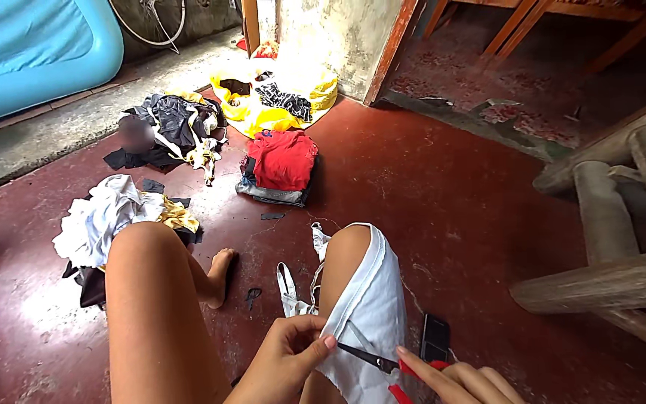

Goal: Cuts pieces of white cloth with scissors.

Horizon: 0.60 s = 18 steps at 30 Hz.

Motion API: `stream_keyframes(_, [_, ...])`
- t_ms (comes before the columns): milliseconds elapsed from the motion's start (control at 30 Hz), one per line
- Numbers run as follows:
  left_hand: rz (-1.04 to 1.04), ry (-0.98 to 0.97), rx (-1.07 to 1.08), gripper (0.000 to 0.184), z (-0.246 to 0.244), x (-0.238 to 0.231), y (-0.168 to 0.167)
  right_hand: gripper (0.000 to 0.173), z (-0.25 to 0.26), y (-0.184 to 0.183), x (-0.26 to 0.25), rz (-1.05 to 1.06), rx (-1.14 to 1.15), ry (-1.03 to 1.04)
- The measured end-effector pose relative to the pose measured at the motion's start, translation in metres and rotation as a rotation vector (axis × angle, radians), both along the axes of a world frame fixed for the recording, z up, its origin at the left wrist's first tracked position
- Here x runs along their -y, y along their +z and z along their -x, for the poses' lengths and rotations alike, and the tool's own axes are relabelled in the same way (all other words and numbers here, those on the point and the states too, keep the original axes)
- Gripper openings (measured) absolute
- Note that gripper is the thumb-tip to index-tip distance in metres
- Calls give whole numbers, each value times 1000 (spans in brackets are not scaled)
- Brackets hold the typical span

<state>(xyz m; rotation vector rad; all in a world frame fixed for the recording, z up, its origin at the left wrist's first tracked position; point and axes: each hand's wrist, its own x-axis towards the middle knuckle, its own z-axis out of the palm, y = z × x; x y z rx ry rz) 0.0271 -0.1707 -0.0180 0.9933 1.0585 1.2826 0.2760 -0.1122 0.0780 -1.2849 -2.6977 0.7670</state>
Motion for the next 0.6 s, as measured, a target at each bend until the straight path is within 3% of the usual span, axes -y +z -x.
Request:
stream_keyframes(300, [-36,-52,16,25,0,-3,-2,57,-1,-7,-12,19,-54,93])
stream_keyframes(600, [26,30,-51,14,-11,-15,3,57,0,-10,-16,-28,-26,145])
